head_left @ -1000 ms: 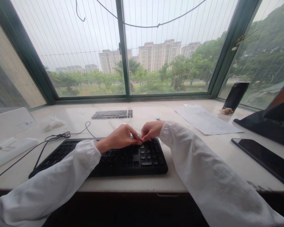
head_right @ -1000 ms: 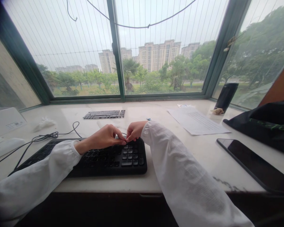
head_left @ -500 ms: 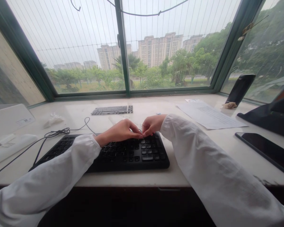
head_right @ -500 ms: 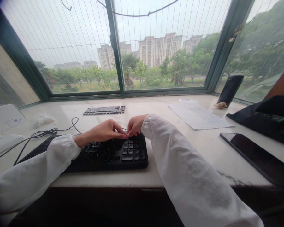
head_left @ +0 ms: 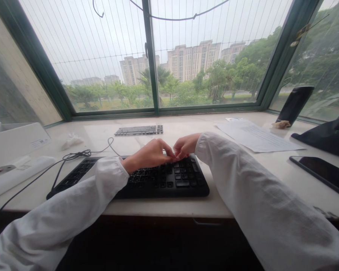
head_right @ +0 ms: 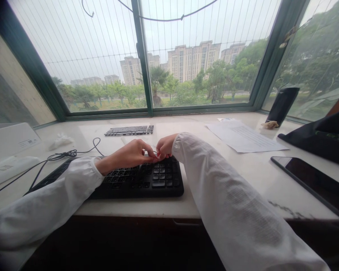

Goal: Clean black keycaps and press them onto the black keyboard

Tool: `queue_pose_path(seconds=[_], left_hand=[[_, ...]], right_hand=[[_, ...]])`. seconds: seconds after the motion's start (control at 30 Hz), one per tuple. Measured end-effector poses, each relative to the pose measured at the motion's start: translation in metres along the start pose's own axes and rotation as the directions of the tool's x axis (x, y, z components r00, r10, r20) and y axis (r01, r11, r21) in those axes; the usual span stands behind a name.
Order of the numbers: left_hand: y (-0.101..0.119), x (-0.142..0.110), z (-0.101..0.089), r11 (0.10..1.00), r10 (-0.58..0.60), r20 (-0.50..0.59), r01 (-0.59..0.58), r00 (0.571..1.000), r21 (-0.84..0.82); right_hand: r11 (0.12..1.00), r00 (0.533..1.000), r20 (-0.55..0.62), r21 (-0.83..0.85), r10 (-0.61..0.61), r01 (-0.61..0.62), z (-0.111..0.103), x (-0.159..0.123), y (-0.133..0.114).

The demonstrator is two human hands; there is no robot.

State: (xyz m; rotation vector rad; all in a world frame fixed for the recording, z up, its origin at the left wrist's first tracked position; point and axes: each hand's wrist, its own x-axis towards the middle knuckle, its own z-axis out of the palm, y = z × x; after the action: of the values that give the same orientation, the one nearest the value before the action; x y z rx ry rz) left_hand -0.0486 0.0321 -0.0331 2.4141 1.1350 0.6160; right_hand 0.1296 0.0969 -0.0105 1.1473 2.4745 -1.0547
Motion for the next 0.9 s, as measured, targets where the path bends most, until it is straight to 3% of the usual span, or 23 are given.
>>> queue_pose_path(seconds=[0.37, 0.53, 0.67, 0.77, 0.9], left_hand=[[-0.002, -0.001, 0.002, 0.999, -0.016, -0.015, 0.015, 1.0, -0.042], [-0.003, -0.003, 0.008, 1.0, 0.014, -0.067, -0.013, 0.998, 0.012], [-0.006, 0.0, 0.005, 1.0, -0.009, -0.046, 0.008, 0.999, -0.024], [-0.007, 0.002, -0.003, 0.998, -0.023, -0.121, 0.017, 0.992, -0.054], [-0.006, 0.001, -0.012, 0.999, -0.008, -0.265, 0.017, 0.964, 0.033]], right_hand=[[0.999, 1.0, 0.03, 0.038, -0.008, 0.006, -0.002, 0.001, 0.002], [1.0, 1.0, -0.015, 0.018, -0.012, 0.012, 0.003, -0.001, 0.0], [0.998, 0.999, -0.041, 0.063, -0.017, 0.019, 0.005, -0.002, 0.005], [0.991, 0.995, -0.086, 0.117, -0.054, 0.064, 0.0, -0.01, 0.01], [0.97, 0.954, -0.256, 0.146, -0.155, 0.197, -0.009, -0.026, 0.009]])
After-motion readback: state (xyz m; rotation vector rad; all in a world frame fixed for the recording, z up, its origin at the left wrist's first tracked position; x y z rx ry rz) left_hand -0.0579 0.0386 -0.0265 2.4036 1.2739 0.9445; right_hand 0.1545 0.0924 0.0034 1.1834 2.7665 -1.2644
